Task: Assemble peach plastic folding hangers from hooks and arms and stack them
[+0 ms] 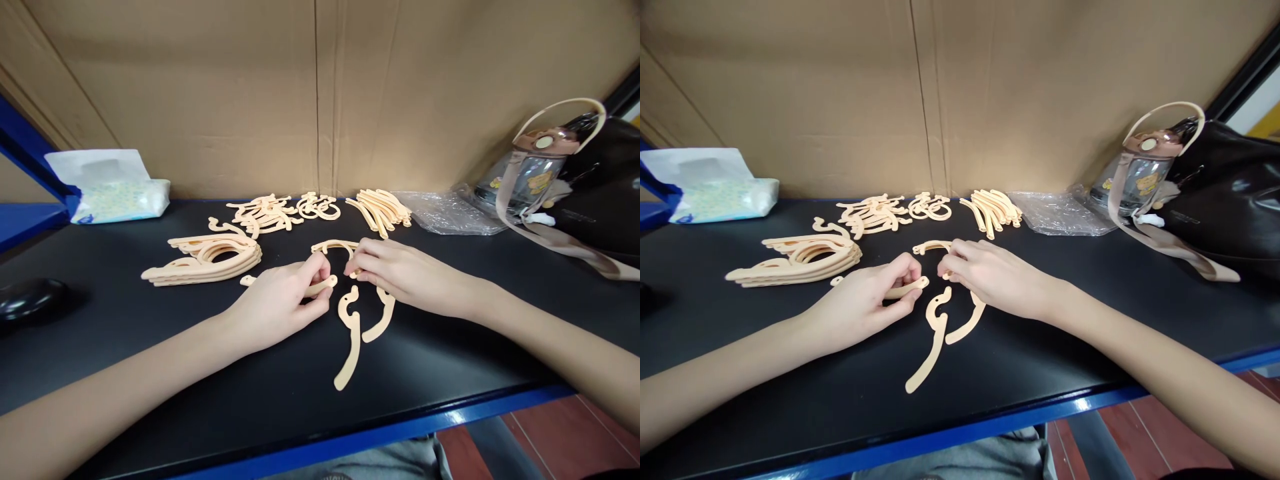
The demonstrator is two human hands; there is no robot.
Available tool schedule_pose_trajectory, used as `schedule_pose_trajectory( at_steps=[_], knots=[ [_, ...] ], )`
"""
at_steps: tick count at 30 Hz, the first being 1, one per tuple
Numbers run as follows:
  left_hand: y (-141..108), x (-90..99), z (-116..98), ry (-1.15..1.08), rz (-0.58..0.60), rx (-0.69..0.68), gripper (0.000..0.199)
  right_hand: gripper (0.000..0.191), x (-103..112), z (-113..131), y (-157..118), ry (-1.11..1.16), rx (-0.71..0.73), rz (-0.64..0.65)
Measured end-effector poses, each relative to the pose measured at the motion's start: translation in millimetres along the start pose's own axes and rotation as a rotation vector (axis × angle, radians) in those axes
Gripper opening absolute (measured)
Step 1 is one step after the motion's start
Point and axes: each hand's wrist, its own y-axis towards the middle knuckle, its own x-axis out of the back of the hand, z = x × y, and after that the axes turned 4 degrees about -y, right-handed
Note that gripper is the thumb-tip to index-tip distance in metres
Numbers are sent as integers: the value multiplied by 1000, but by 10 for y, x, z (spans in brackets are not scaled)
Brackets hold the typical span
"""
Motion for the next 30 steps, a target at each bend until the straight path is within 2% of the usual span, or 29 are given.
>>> schedule_pose_trajectory(
  at_steps=[3, 7, 13, 22, 30],
  knots=[
    [0, -8, 13, -22, 6, 8, 8, 21, -12, 35, 19, -29, 5, -56],
    [8, -24, 21, -48, 2, 9, 11, 17, -40, 45, 38, 43, -27, -80],
    [16, -22, 8, -105, -60, -30, 9, 14, -95, 71, 39, 101, -40, -138],
    [28, -8, -4, -251, -70, 19, 13, 9, -113, 83, 57, 259, -93, -201],
    [30, -33, -15, -406, -72, 53, 11, 6, -115, 58, 53, 394, -89, -208]
  ],
)
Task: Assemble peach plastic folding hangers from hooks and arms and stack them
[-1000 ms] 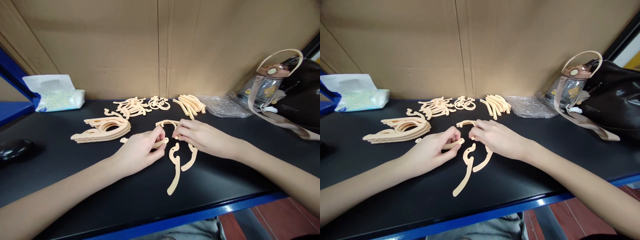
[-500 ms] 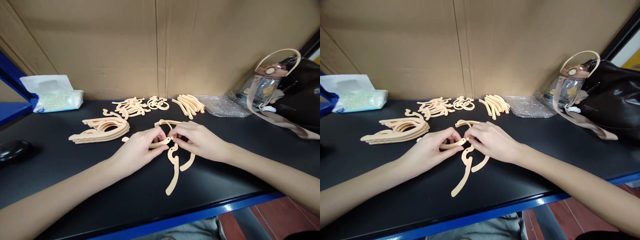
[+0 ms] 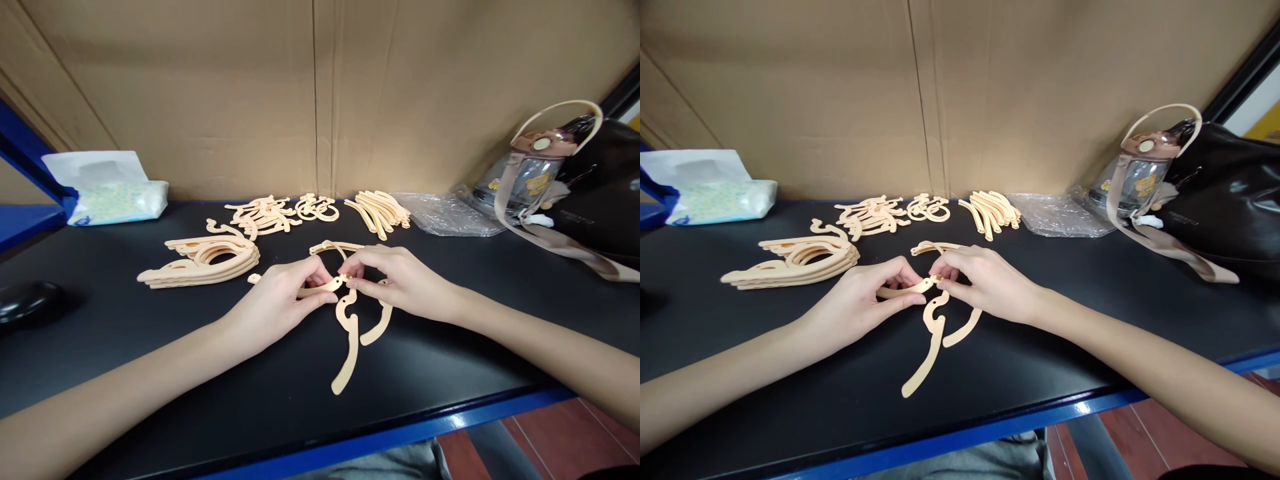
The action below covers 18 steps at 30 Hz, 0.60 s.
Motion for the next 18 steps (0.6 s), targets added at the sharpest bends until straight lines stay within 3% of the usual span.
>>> schedule_pose_trajectory(
  at_steps=[9, 18],
  knots=[
    [-8, -17, 32, 10, 4, -28, 10, 7, -10, 11, 5, 125, -92, 32],
    [-37, -23, 55, 111, 6, -73, 8, 7, -3, 17, 11, 67, -30, 29]
  ],
)
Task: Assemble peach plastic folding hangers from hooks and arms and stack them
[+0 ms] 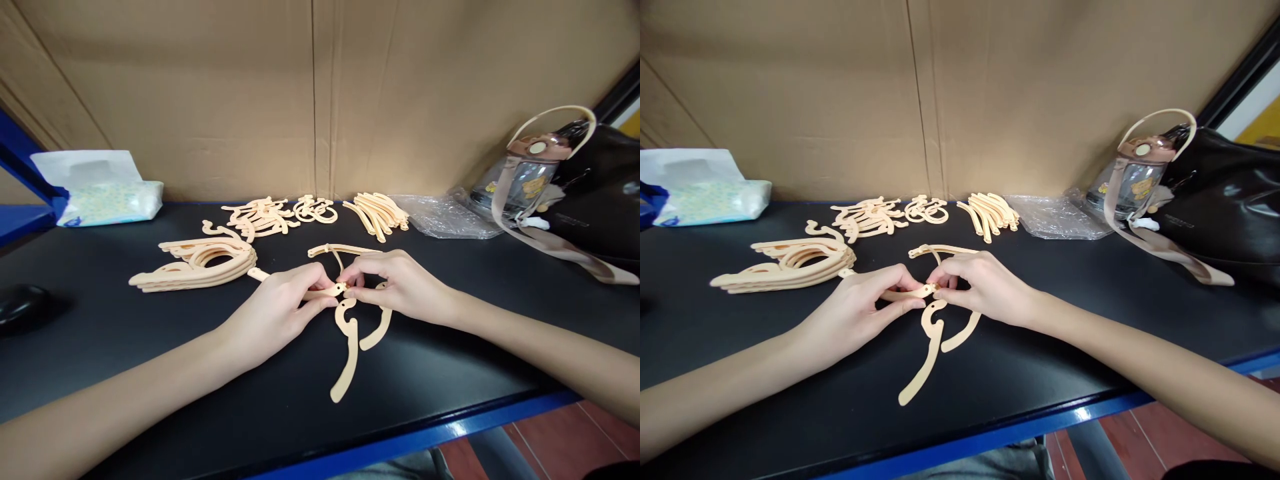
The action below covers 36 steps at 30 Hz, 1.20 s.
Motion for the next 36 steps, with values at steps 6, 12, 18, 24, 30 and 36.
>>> schedule_pose_trajectory(
  at_steps=[6, 12, 18, 24, 30, 36],
  knots=[
    [-12, -6, 1, 11, -3, -26, 7, 7, 4, -1, -2, 14, -10, 13],
    [-8, -39, -40, 75, -34, -53, 8, 8, 15, 6, -3, -55, 37, 26],
    [-14, -59, -86, 179, -66, -95, 13, 9, -8, -29, -9, -124, 78, 14],
    [-29, -81, -85, 294, -73, -125, 17, 11, -34, 23, -21, -228, 75, 18],
    [6, -77, -46, 297, -67, -50, 17, 16, -36, 62, 12, -331, 96, 15],
    [43, -46, -25, 197, -86, 37, 12, 17, -48, 32, 11, -337, 97, -102]
  ],
)
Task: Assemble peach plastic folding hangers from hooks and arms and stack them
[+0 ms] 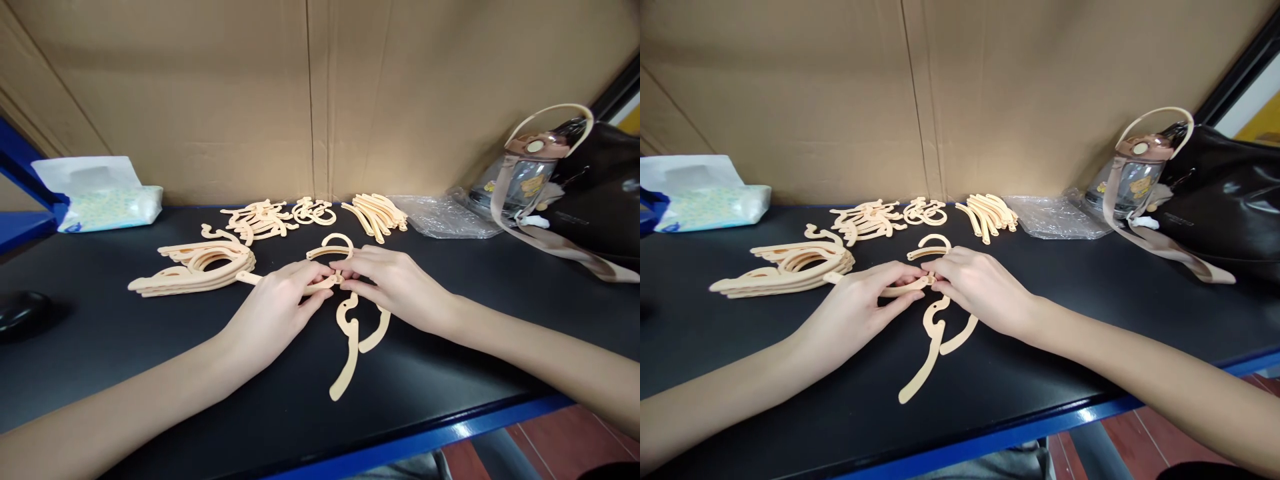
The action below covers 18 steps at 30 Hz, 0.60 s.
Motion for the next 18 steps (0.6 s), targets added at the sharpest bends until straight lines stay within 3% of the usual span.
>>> schedule_pose_trajectory(
  at_steps=[8, 18],
  knots=[
    [-37, 66, -87, 65, 2, 137, 15, 16, 16, -12, -7, 1, 108, -48],
    [31, 106, -84, -433, 61, 321, 21, 14, 16, -39, 0, 42, 166, -113]
  ],
)
